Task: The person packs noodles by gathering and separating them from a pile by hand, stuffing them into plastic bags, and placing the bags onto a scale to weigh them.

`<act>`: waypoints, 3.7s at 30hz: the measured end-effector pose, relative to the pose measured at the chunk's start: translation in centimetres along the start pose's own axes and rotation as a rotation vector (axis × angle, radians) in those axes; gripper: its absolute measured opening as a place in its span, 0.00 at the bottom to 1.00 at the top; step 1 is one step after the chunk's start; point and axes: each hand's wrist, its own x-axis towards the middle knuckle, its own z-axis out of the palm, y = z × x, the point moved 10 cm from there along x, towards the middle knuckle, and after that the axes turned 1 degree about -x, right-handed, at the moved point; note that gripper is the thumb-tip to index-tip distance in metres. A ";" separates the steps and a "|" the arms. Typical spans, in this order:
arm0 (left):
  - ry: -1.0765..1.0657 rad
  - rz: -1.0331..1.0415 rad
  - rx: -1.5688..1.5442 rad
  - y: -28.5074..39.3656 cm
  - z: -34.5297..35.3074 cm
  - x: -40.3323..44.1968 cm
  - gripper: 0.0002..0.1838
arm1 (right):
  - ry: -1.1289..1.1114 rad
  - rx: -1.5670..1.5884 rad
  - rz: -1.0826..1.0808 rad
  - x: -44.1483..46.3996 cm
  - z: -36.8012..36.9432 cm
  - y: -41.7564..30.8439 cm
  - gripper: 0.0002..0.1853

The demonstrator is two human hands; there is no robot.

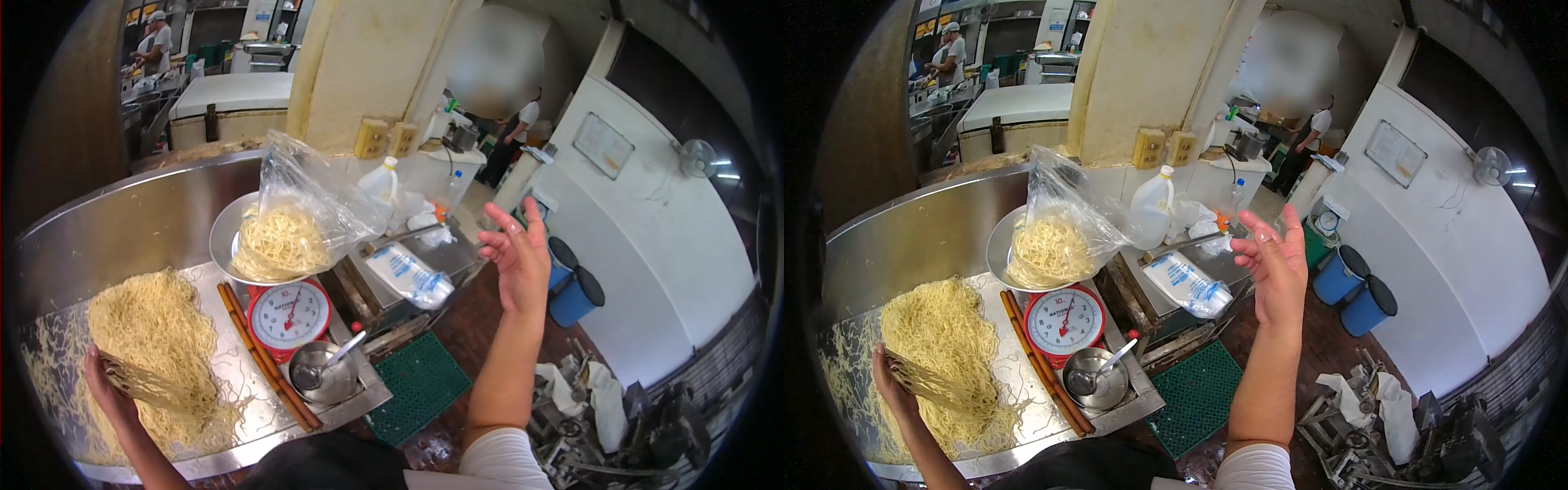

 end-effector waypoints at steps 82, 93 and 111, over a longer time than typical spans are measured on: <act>-0.101 -0.027 0.077 -1.9 1.0 0.4 0.11 | 0.095 -0.556 0.116 5.6 -8.1 0.0 0.44; -0.108 -0.066 0.034 -2.2 1.4 -0.6 0.10 | -0.017 -0.575 0.256 3.5 -7.0 2.3 0.43; -0.144 -0.057 0.040 -2.1 0.8 -0.3 0.09 | -0.203 -0.594 0.367 0.9 -5.6 4.1 0.40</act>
